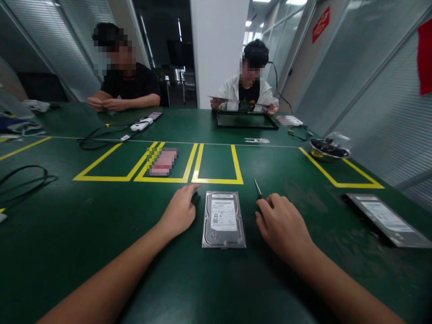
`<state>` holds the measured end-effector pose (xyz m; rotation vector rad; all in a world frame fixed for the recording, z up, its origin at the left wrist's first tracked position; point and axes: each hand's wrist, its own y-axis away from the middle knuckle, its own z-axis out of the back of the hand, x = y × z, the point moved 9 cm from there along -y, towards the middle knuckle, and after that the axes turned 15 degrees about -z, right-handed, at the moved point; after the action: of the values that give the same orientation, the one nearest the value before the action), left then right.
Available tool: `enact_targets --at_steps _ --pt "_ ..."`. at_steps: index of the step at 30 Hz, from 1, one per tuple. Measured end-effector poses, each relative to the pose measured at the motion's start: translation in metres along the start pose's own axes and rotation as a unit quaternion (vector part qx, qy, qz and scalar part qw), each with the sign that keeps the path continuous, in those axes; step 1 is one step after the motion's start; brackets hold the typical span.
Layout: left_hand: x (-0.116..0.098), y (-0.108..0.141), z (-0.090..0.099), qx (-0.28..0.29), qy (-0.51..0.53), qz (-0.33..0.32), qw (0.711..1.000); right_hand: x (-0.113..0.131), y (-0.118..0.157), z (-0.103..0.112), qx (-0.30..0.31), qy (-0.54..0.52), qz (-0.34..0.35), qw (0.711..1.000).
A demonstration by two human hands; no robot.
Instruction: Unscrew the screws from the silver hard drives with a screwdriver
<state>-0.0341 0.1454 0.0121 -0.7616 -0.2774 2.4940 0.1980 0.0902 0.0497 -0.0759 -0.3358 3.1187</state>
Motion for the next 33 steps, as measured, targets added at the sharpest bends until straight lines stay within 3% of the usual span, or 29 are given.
enact_targets --at_steps 6,10,18,33 --pt "-0.011 0.001 -0.010 0.057 0.051 -0.054 0.996 0.024 0.028 -0.002 0.029 -0.167 0.051 0.984" --pt "-0.014 0.002 -0.008 0.064 0.061 -0.063 0.994 0.031 0.036 -0.013 0.075 -0.212 0.049 0.973" --pt "-0.016 0.003 0.000 0.075 0.112 -0.078 0.988 0.039 0.042 -0.016 0.125 -0.216 0.046 0.967" --pt "-0.051 0.012 -0.016 0.111 0.163 -0.146 0.969 0.044 0.059 -0.010 0.136 -0.170 0.077 0.973"
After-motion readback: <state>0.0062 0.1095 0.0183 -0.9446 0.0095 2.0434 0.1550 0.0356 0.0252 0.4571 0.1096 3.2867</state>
